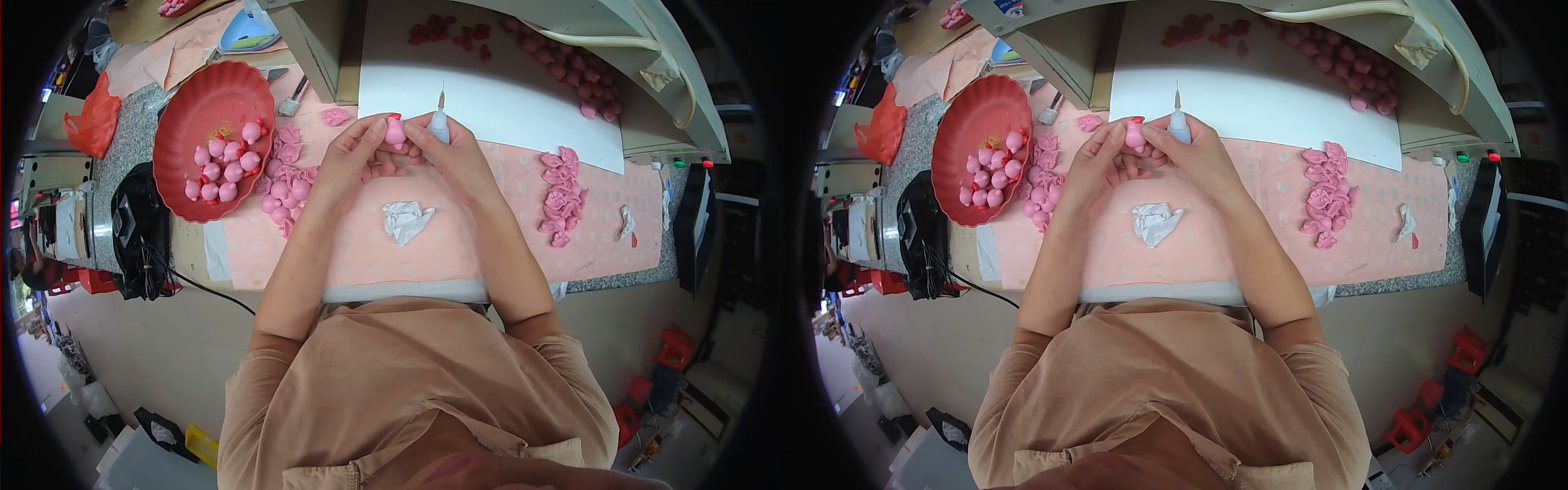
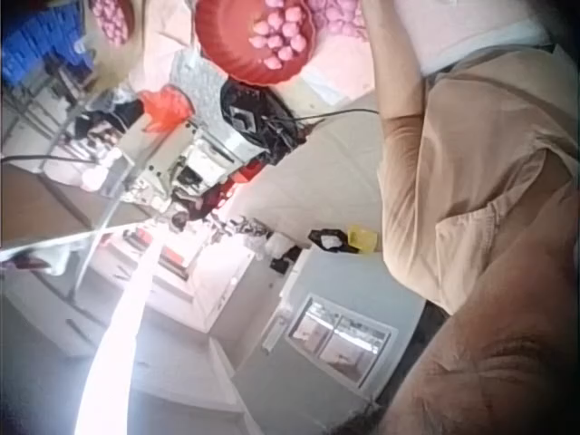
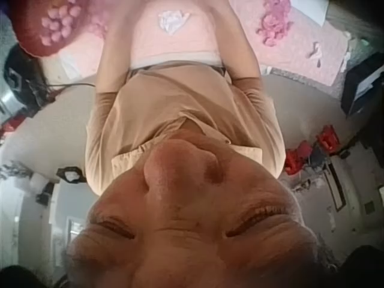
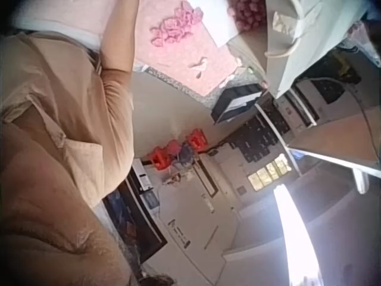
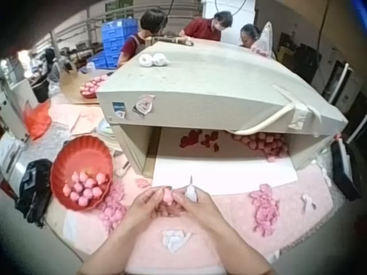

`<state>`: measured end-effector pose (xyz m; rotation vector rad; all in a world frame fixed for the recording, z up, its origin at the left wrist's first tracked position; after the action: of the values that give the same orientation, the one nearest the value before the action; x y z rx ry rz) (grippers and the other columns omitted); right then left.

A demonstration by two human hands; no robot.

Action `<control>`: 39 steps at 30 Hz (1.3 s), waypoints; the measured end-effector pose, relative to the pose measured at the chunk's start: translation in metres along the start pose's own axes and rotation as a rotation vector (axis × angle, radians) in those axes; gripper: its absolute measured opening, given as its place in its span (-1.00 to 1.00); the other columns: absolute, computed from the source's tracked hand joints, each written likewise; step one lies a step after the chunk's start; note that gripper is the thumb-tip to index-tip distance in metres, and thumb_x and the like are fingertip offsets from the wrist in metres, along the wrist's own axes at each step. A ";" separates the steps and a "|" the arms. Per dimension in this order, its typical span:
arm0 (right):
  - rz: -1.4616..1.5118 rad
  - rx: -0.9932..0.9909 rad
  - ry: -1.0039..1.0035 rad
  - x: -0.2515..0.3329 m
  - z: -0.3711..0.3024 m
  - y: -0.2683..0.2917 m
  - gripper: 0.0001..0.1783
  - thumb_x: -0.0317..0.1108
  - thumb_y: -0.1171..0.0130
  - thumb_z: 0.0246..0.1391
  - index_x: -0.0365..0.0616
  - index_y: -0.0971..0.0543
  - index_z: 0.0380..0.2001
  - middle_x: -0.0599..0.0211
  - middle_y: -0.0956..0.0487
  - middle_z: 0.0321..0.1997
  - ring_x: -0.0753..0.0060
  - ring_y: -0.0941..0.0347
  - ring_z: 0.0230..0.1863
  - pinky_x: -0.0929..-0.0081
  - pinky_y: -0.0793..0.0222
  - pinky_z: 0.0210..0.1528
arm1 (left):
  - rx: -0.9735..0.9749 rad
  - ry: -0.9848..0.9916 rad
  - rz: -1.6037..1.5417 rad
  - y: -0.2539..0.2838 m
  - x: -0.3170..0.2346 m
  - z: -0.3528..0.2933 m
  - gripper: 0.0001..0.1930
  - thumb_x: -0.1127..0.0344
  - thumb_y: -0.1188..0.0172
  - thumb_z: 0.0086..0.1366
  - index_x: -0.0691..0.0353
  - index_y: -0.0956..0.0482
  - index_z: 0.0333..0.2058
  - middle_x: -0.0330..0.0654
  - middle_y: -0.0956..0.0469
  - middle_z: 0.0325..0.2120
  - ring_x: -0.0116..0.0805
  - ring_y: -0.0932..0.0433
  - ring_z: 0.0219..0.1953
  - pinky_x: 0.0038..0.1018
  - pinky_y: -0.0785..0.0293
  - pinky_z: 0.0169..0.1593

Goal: The recorder is using a glue applicator to assemble small pink plastic toy parts at a factory workbench.

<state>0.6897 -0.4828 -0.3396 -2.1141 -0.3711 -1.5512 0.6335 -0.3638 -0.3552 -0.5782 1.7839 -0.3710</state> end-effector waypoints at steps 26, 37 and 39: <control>0.149 0.026 -0.059 0.008 -0.009 -0.008 -0.79 -0.29 -0.21 0.13 -0.20 -0.51 -0.26 0.40 -0.50 -0.41 0.60 -0.39 -0.40 0.58 -0.41 -0.29 | 0.155 -0.010 -0.057 -0.016 -0.005 -0.004 -0.60 0.33 0.01 0.38 0.30 -0.34 0.16 -0.27 -0.48 -0.45 -0.50 -0.50 -0.40 -0.46 -0.61 -0.26; 0.194 0.071 -0.054 0.007 -0.009 -0.012 -0.78 -0.32 -0.20 0.14 -0.20 -0.47 -0.22 0.38 -0.51 -0.38 0.61 -0.40 -0.38 0.59 -0.41 -0.30 | 0.114 -0.072 0.119 -0.012 -0.006 -0.004 -0.63 0.31 0.00 0.40 0.23 -0.39 0.14 -0.36 -0.44 -0.47 -0.62 -0.42 -0.41 -0.61 -0.52 -0.26; 0.186 0.087 -0.043 0.006 -0.008 -0.013 -0.77 -0.32 -0.21 0.13 -0.20 -0.46 -0.21 0.38 -0.51 -0.37 0.61 -0.41 -0.38 0.59 -0.42 -0.29 | 0.116 -0.072 0.122 -0.011 -0.006 -0.004 -0.63 0.30 0.00 0.39 0.22 -0.39 0.14 -0.36 -0.45 -0.47 -0.63 -0.42 -0.41 -0.61 -0.51 -0.26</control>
<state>0.6786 -0.4769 -0.3288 -2.0546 -0.2445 -1.3616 0.6326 -0.3697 -0.3438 -0.3945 1.7074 -0.3625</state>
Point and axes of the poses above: each hand's wrist, its own z-axis towards the middle knuckle, its own y-axis out of the back of the hand, x = y × z, the point moved 9 cm from there along z, towards the middle knuckle
